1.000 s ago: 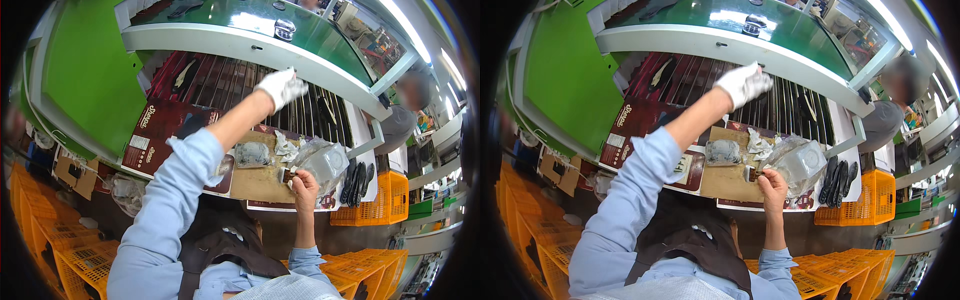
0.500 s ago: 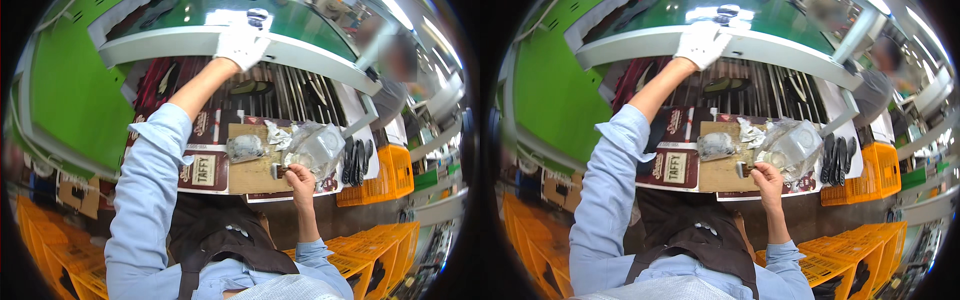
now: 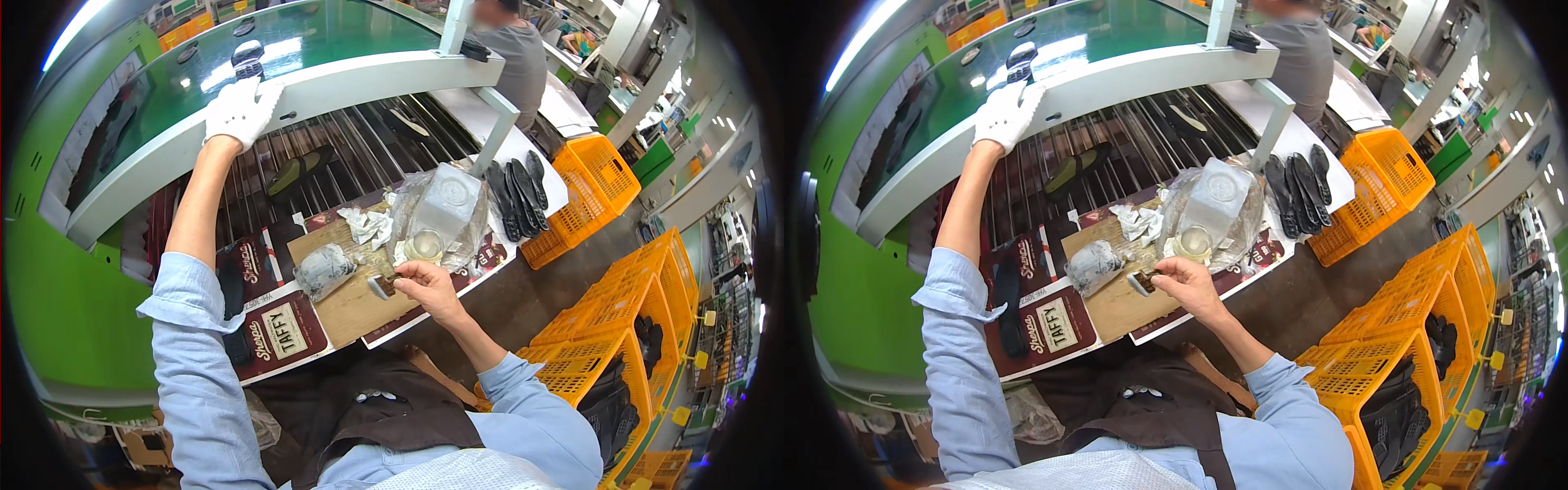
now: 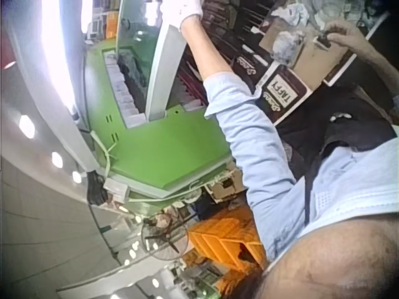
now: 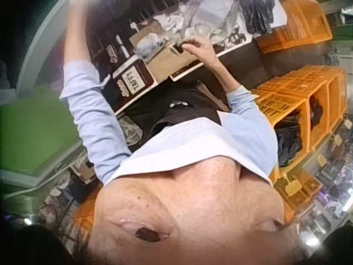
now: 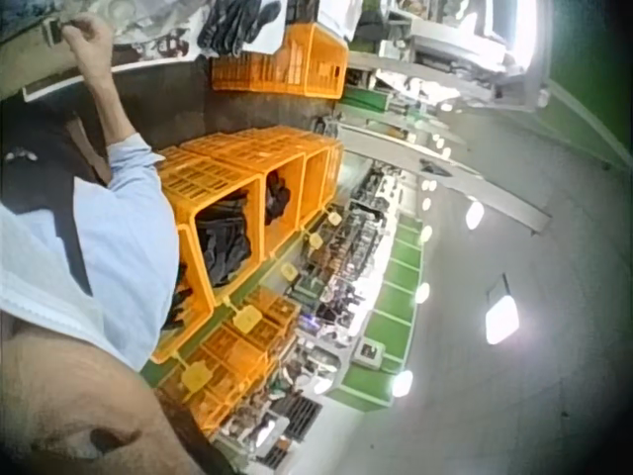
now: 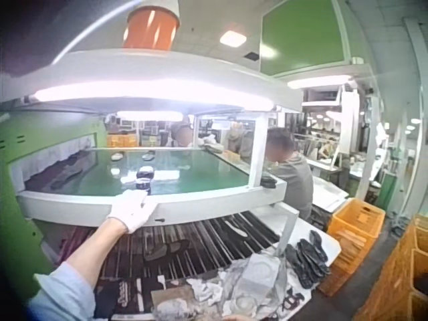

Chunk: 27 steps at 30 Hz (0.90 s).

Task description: The recorder applies a liquid substance, likely adhesive, to shoe soles using a brush at a manufacturing station.

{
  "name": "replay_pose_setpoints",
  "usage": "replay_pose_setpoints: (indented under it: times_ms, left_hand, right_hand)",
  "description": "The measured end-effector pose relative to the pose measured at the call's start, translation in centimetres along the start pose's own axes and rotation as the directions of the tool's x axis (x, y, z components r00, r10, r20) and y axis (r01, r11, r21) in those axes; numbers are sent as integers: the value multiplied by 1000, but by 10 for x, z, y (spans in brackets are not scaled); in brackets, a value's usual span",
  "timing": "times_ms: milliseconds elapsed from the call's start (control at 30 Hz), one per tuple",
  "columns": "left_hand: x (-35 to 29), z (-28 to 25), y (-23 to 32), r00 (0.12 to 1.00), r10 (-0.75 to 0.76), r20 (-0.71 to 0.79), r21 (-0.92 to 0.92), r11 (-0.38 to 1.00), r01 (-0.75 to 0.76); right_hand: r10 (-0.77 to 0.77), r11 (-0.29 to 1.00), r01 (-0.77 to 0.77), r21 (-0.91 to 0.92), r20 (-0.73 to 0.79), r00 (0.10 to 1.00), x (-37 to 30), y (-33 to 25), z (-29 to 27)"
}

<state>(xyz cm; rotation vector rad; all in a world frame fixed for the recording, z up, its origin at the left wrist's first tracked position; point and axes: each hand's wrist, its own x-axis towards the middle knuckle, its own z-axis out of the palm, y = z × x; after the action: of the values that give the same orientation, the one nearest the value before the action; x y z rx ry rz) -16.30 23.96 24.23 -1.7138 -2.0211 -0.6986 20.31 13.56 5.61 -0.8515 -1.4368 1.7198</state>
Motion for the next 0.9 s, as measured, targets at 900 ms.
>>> replay_pose_setpoints:
  times_ms: [900]
  left_hand:
    - [-426, -27, -15, 673, -662, 331, -6, 711, 703]
  right_hand:
    - [-420, 255, 175, -951, 54, 906, 53, -21, -58]
